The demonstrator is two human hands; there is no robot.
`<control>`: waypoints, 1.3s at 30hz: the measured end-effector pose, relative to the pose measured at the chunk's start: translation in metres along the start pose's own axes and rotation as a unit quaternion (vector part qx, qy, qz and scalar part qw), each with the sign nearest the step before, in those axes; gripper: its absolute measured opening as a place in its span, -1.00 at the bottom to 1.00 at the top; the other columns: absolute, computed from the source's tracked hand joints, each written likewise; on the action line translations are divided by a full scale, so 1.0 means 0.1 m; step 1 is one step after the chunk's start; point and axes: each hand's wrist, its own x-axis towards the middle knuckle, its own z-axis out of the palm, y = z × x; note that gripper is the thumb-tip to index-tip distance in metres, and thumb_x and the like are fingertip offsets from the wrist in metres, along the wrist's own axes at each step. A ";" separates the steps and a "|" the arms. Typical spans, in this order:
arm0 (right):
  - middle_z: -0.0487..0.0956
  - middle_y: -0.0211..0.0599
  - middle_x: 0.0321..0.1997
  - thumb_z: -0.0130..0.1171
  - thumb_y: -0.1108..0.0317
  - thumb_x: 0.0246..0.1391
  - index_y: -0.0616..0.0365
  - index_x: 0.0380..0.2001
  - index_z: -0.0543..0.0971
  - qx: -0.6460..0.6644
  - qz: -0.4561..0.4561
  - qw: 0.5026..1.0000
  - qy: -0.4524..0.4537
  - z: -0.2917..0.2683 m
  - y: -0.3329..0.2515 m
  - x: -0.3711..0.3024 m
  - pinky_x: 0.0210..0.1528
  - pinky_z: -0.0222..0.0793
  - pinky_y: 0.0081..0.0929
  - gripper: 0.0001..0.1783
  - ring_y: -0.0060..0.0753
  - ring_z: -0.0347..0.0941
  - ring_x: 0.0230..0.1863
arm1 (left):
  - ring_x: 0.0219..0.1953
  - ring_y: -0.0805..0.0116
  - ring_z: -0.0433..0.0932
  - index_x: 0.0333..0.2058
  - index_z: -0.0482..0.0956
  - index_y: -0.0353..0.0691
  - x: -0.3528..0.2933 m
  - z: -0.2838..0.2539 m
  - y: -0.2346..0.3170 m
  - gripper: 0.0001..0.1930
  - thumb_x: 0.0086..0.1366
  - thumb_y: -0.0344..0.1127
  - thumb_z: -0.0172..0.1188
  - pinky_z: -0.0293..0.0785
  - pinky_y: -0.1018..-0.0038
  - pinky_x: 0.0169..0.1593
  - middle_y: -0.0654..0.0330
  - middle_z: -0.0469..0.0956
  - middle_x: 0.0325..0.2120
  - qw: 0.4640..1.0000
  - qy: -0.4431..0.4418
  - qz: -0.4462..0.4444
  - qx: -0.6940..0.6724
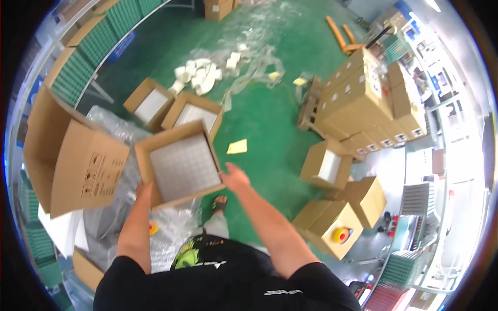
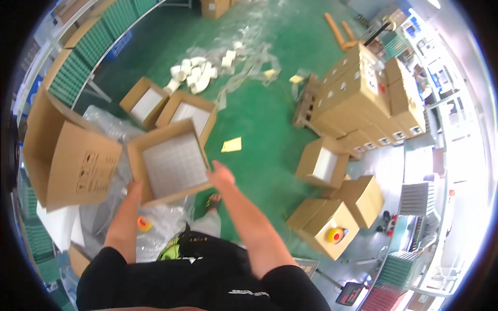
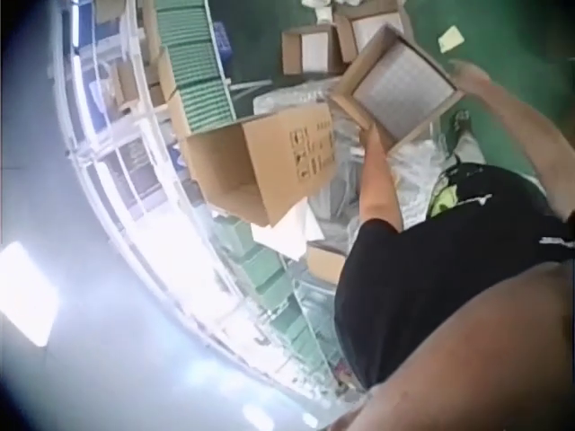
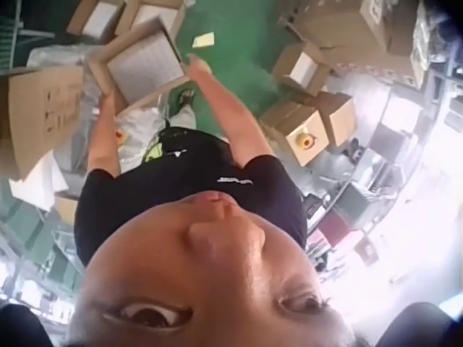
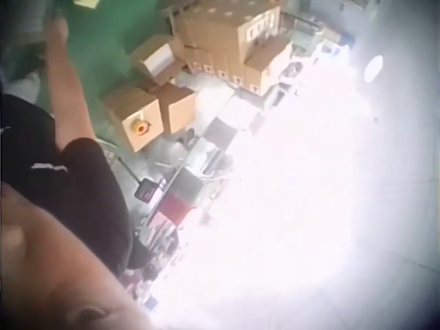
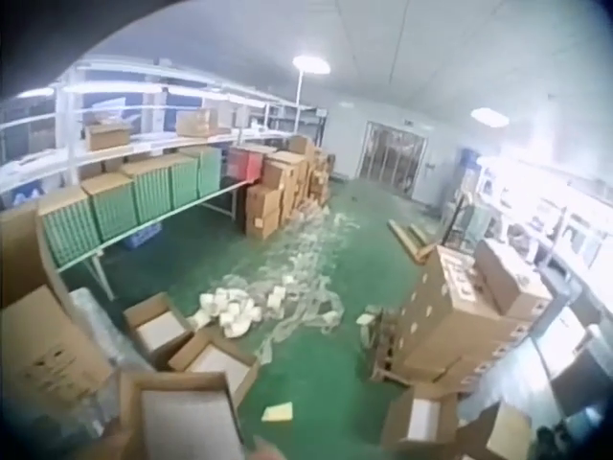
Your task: Packing containers into boxes, weighing them on a scale, and sealing them with tape.
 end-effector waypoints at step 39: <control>0.54 0.12 -0.33 0.10 0.23 -0.12 0.23 -0.45 0.56 0.344 0.594 0.624 0.374 2.34 3.88 -5.60 -0.17 0.40 -0.12 -0.73 0.12 0.48 -0.24 | -0.21 -0.15 0.50 -0.38 0.54 -0.35 -5.34 2.99 0.50 -0.75 0.09 -0.32 -0.03 0.43 0.13 -0.14 -0.22 0.52 -0.33 0.465 -0.415 0.584 0.521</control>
